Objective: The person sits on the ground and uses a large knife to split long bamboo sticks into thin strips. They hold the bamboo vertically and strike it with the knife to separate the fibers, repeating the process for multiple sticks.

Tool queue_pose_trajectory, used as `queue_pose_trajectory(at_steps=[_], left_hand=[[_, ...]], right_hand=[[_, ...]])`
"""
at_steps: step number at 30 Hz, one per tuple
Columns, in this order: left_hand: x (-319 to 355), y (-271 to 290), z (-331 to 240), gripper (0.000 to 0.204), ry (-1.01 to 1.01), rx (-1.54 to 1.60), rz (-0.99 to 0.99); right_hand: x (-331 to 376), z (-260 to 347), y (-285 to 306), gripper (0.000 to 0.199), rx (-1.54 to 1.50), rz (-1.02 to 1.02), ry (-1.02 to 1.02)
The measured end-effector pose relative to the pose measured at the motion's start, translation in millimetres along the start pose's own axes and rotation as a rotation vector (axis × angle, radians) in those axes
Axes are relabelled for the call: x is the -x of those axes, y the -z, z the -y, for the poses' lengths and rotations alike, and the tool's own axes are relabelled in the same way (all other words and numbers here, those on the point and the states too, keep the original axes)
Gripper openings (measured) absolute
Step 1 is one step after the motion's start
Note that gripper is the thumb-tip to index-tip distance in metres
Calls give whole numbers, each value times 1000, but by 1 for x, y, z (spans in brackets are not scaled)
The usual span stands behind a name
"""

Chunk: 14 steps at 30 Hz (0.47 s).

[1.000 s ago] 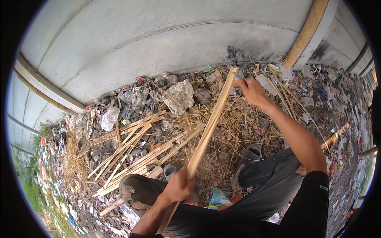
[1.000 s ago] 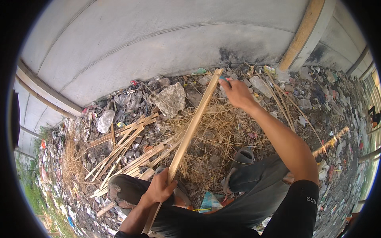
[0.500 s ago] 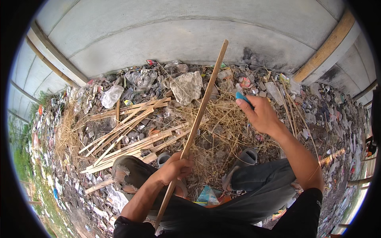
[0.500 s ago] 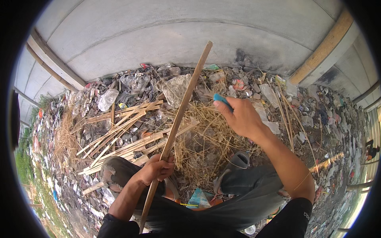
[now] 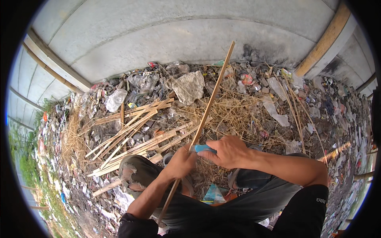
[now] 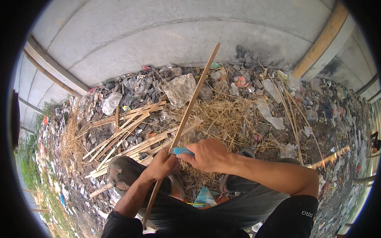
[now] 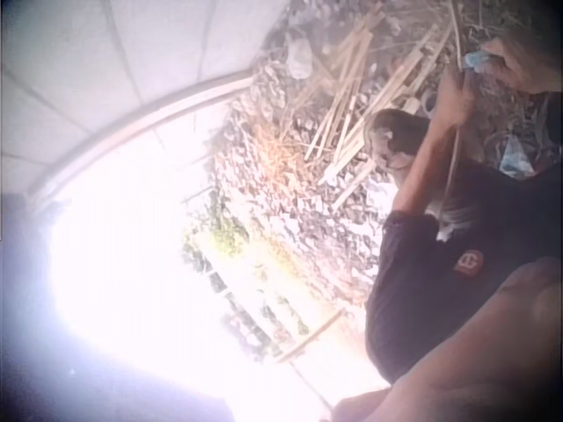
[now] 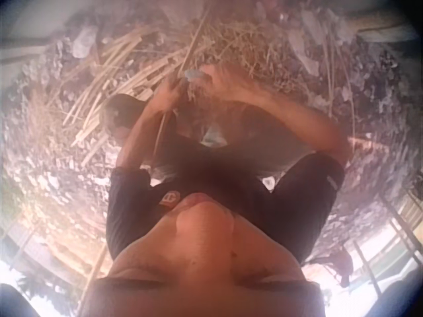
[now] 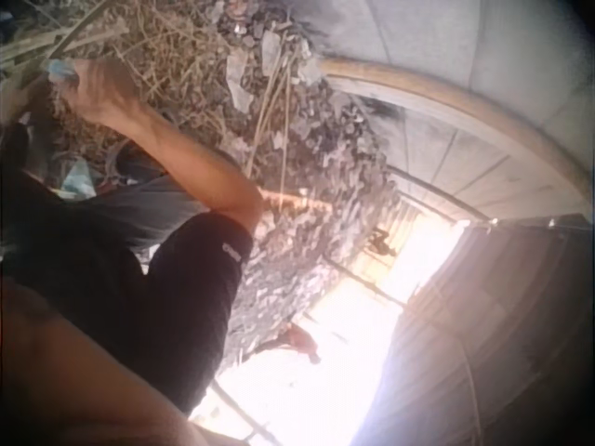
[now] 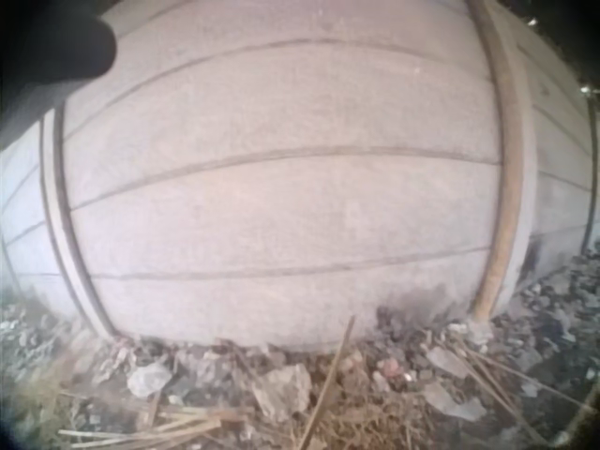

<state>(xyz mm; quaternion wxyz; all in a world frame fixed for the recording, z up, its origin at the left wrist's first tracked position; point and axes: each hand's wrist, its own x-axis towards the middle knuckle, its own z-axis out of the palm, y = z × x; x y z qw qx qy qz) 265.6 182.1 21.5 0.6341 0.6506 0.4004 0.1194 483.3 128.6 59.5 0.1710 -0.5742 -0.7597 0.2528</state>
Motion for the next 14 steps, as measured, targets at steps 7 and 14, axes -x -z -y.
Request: queue_pose_trajectory(at_steps=[7,14], left_hand=[[46,-15,17,30,-119,-91,230],[20,12,-4,25,180,236,187]], right_hand=[[-19,-136,134,69,12,-509,-563],[-3,-48,76,65,-122,-285,-236]])
